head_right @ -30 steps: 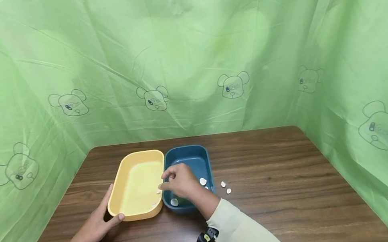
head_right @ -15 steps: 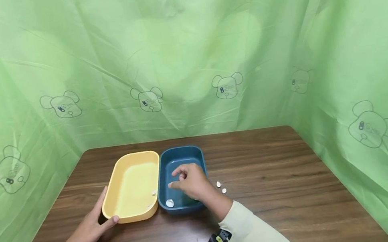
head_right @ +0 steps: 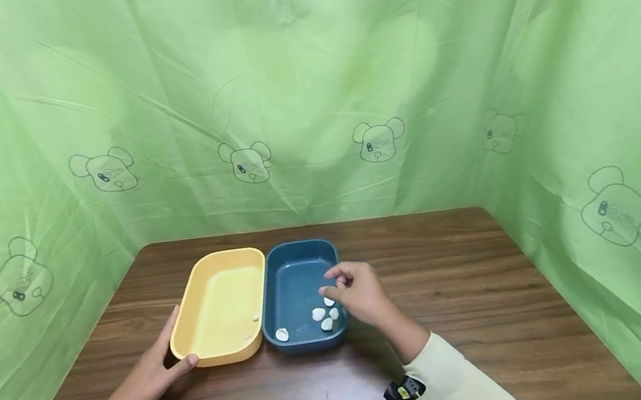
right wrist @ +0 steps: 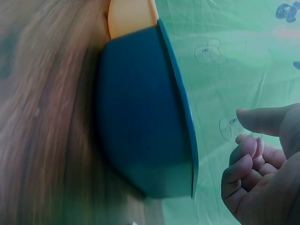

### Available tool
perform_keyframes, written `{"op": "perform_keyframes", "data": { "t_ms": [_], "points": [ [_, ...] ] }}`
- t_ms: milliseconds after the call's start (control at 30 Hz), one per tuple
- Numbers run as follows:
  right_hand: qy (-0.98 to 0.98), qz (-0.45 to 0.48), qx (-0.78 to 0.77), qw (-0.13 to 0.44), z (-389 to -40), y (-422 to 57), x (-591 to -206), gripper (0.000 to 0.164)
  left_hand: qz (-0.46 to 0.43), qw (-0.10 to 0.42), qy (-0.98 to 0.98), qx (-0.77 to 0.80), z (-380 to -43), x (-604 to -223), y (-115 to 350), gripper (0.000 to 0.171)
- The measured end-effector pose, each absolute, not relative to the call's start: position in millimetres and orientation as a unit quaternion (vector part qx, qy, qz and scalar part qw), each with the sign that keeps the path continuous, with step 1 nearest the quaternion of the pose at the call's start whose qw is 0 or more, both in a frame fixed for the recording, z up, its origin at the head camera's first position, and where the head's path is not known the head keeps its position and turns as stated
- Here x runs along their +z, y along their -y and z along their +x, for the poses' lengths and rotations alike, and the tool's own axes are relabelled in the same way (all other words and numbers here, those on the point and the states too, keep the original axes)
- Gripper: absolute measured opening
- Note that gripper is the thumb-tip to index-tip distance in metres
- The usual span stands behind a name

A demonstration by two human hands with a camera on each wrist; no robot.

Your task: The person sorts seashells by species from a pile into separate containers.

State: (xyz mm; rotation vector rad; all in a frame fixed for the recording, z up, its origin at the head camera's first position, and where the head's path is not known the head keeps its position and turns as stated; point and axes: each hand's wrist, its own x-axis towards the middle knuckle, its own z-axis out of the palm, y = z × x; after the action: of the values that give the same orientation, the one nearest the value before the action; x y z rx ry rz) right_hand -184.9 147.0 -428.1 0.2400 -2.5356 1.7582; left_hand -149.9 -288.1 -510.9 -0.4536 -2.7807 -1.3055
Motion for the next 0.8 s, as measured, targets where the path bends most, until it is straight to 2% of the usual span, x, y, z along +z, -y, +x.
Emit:
{"op": "perform_keyframes", "data": {
  "t_ms": [800],
  "points": [
    [0.818, 0.027, 0.574, 0.034, -166, -212, -457, 0.026, -0.148, 0.014, 0.896, -0.419, -150, -511, 287, 0.119]
  ]
}}
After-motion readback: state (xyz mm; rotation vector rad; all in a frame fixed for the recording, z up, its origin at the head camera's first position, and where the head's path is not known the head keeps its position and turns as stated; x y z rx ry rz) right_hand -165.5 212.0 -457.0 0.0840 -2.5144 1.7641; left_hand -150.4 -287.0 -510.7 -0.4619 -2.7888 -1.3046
